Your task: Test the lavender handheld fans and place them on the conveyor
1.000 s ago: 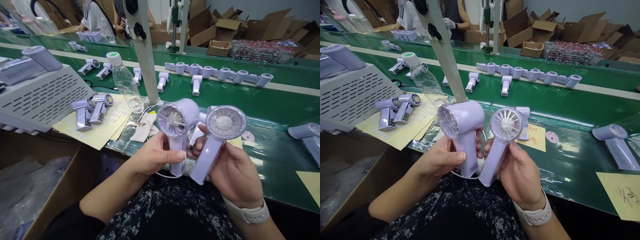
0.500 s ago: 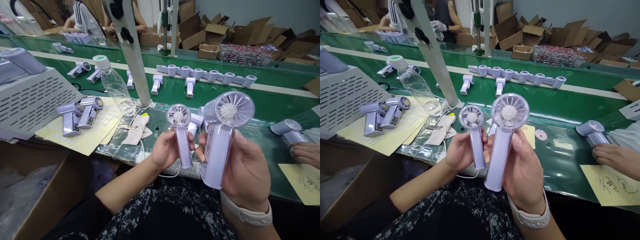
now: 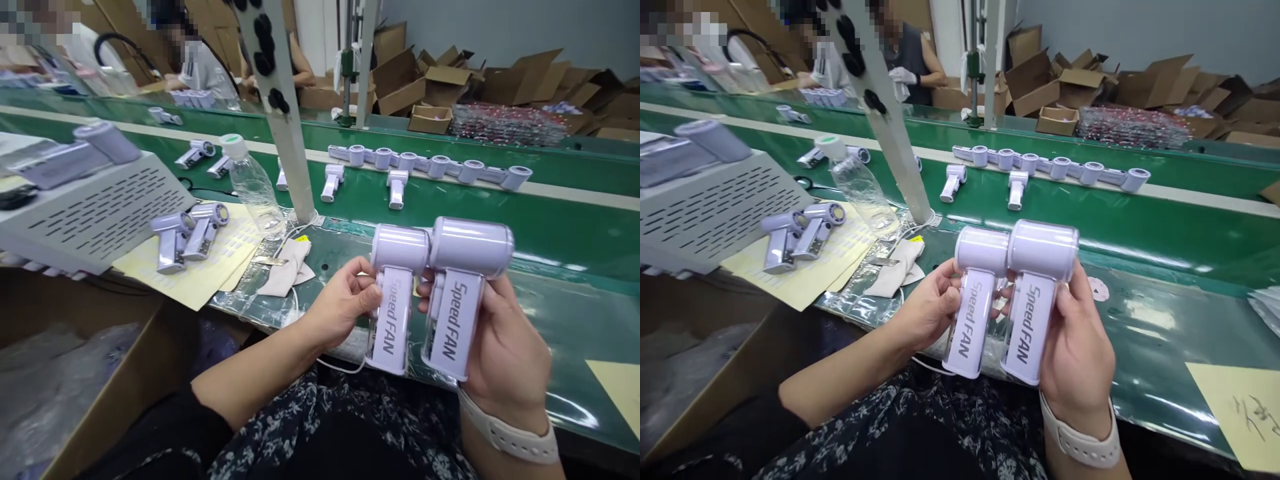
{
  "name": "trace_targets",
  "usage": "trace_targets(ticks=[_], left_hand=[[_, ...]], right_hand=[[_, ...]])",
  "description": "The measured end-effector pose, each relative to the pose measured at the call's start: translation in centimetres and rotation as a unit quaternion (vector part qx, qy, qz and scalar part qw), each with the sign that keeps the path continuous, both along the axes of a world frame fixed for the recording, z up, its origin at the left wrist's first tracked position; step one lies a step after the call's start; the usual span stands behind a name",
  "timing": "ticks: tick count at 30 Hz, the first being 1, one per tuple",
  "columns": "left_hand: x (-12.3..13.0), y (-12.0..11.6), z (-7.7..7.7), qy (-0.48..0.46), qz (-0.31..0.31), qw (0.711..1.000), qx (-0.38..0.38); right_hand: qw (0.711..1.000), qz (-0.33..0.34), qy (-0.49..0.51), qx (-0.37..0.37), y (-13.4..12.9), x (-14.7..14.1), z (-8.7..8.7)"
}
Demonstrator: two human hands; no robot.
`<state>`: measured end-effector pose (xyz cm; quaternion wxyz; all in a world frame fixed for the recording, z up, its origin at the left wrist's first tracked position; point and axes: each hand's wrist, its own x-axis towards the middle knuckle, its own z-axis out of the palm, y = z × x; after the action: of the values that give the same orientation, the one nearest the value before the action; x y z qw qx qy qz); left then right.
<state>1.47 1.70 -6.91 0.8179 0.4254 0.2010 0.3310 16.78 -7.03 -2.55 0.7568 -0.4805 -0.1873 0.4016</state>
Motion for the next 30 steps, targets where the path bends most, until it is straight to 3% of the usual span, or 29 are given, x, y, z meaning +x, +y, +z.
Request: trace_targets(ticks=[7,13,17,20,23,25,27,30], left_hand=[[-2.2,0.6,1.3,0.028,0.048,0.997,0.047],[-4.0,0.4,2.1,0.070,0.050,0.994,0.065],[-4.6,0.3,2.4,0.088,0.050,0.984,0.144],[-4.9,0.6,2.5,0.083,0.063,0.951,0.292],[-5.4,0.7,2.5,0.074,0.105,0.895,0.428],[-5.8,0.6,2.4,0.084,0.147,0.862,0.478],[-6.0,0.4,2.0,0.105,0.168,0.842,0.502],[-5.7,-0.1,1.3,0.102,0.185,0.839,0.501]], right_hand=[[0.998,0.057,-0.011,0.039,0.2,-1.2,-0.5],[0.993,0.087,-0.056,0.057,0.4,-2.1,-0.9],[0.990,0.089,-0.101,0.034,-0.1,-2.0,-1.8],[0.964,0.116,-0.232,0.052,-1.0,-1.1,-2.2],[0.907,0.158,-0.368,0.132,-2.0,-0.4,-2.0],[0.878,0.176,-0.407,0.179,-2.4,-0.3,-2.0],[0.875,0.178,-0.403,0.199,-2.5,-0.7,-2.2],[0.925,0.172,-0.304,0.149,-2.5,-1.2,-2.9]])
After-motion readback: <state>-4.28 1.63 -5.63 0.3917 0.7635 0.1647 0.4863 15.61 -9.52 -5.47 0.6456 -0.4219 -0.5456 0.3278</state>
